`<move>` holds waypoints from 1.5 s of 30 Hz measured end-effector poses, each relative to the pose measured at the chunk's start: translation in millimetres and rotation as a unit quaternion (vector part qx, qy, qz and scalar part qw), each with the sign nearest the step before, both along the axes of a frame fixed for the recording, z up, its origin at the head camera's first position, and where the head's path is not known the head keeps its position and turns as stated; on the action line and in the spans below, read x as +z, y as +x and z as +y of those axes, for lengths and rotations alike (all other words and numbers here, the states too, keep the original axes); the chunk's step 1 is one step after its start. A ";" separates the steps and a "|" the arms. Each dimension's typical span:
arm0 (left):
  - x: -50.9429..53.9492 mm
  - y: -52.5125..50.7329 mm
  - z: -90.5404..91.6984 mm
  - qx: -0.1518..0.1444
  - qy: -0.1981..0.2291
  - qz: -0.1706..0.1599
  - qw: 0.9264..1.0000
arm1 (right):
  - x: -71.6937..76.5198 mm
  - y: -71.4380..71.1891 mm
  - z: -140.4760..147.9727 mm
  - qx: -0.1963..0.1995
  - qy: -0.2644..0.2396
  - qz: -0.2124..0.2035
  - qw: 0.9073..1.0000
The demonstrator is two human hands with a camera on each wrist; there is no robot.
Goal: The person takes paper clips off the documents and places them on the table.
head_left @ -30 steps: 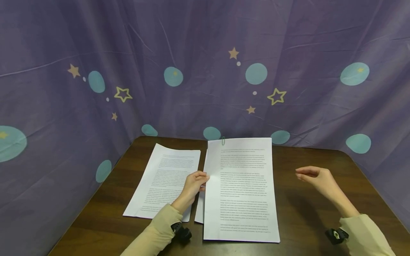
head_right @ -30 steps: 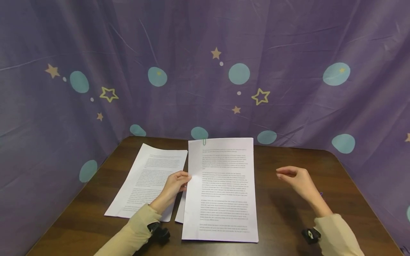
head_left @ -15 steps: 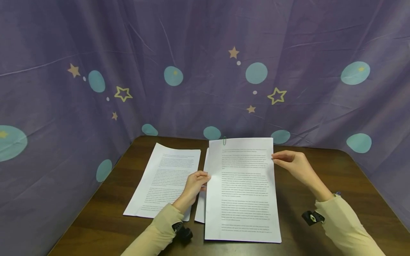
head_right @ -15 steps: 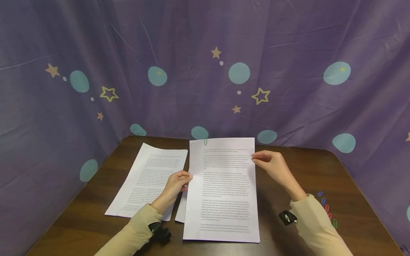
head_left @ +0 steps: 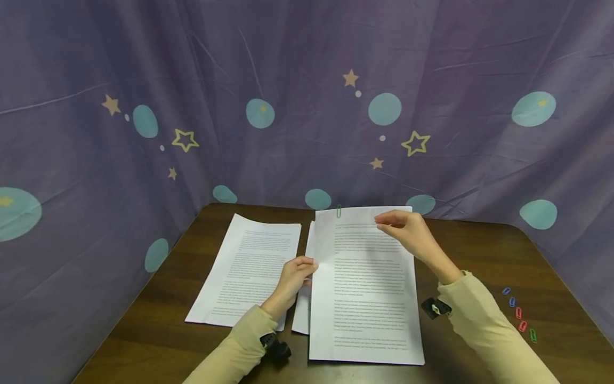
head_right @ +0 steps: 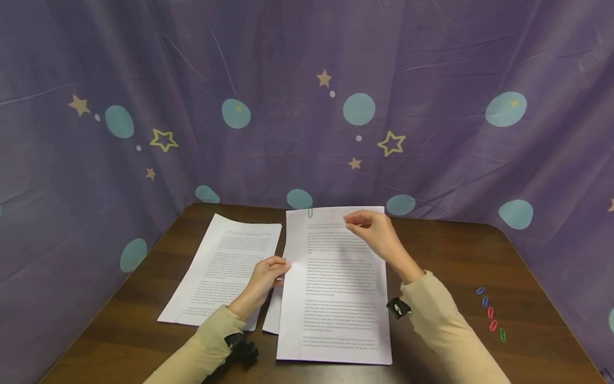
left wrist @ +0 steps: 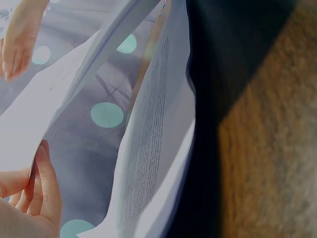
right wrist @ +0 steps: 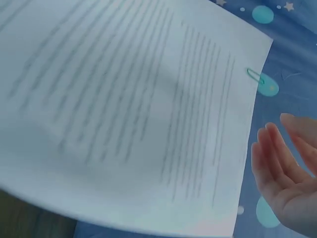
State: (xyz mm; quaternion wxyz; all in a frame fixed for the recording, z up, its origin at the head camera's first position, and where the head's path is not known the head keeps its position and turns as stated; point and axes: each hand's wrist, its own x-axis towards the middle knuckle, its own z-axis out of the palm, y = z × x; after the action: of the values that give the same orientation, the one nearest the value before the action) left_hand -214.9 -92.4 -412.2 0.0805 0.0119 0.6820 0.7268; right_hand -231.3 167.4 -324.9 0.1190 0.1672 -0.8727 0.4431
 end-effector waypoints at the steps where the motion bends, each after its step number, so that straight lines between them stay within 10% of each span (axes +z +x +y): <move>1: 0.0 0.0 0.3 0.000 0.002 0.000 1.000 | 0.9 -1.3 -2.7 0.001 -0.002 0.000 1.000; 45: -0.8 2.8 5.4 -0.012 -0.010 0.022 1.000 | 5.6 -21.8 -65.1 0.011 -0.092 0.039 0.995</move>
State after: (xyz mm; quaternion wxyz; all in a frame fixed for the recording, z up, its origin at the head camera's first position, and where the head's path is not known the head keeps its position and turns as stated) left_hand -212.1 -87.0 -413.0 0.0738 0.0353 0.6908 0.7184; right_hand -253.1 102.3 -319.3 0.1630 0.1819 -0.8212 0.5157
